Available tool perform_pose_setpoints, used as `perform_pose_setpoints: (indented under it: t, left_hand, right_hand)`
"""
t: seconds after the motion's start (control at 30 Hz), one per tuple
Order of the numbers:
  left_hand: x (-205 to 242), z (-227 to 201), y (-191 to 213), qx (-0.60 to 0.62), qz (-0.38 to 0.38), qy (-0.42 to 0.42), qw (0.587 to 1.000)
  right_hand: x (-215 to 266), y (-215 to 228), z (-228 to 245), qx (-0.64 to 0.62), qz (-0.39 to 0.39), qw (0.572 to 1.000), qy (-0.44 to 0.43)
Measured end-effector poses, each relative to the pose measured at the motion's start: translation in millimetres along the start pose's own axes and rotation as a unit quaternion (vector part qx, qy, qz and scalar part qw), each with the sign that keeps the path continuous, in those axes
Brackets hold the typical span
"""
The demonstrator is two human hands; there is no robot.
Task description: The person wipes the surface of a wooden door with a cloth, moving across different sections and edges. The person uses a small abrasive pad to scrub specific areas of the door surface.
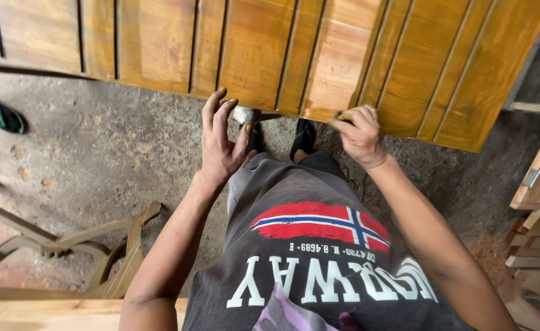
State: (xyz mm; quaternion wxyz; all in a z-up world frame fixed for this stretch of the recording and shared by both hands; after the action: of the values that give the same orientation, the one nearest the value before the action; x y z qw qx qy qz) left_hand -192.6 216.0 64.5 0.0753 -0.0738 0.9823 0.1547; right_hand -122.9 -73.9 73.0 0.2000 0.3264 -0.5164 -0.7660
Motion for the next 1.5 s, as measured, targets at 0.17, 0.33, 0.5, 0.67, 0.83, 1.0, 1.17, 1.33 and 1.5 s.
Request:
perform_pose_setpoints:
  t: [0.17,0.33,0.5,0.67,0.83,1.0,1.17,1.33,1.5]
  left_hand:
    - [2.6,3.6,3.9,-0.023,-0.022,-0.019,0.999]
    - [9.3,5.6,1.4,0.000,0.015,0.008,1.000]
    - [13.6,5.6,10.3,0.007,-0.007,0.024,1.000]
    - [12.7,2.6,5.2,0.025,0.017,0.026,0.999]
    - [6.2,-7.0,-11.2,0.067,0.074,0.040,0.994]
    - [2.5,-20.3,-25.8,0.085,0.076,0.039,0.993]
    - [1.6,-20.3,-44.2,0.151,0.089,0.142,0.974]
    - [-4.2,-28.4,-50.0,0.148,0.086,0.082,0.982]
    - [-11.3,-34.6,-34.4,0.114,0.061,0.036,0.991]
  right_hand:
    - [-19.4,-23.2,14.2,-0.022,-0.033,0.996,0.083]
    - [29.1,-1.7,-12.4,0.090,0.022,0.995,0.036]
    - [91.8,38.8,-41.2,0.170,0.017,0.982,-0.081]
    - [12.0,-33.9,13.3,0.079,-0.048,0.995,0.023]
    - [-45.6,-52.9,18.6,0.123,-0.007,0.986,0.108]
    - [-27.6,11.2,-51.1,0.167,-0.041,0.980,-0.100]
    - [-17.1,7.3,-74.7,-0.301,-0.083,0.878,-0.364]
    - [-21.1,-16.9,-68.6,-0.222,0.025,0.880,-0.420]
    - [-25.8,-13.8,-50.9,0.088,0.055,0.942,-0.320]
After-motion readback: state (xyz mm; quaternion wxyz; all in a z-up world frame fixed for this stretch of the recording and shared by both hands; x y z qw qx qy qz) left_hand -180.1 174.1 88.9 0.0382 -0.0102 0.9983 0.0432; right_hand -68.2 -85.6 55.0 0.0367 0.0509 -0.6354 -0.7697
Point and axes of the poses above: each hand's wrist, its own x-axis away from the middle knuckle, its own y-axis out of the back of the hand, z = x × y, the point moved 4 cm from there along -x, towards the middle knuckle, and after that the axes turned 10 degrees about x, right-handed, at the moved point
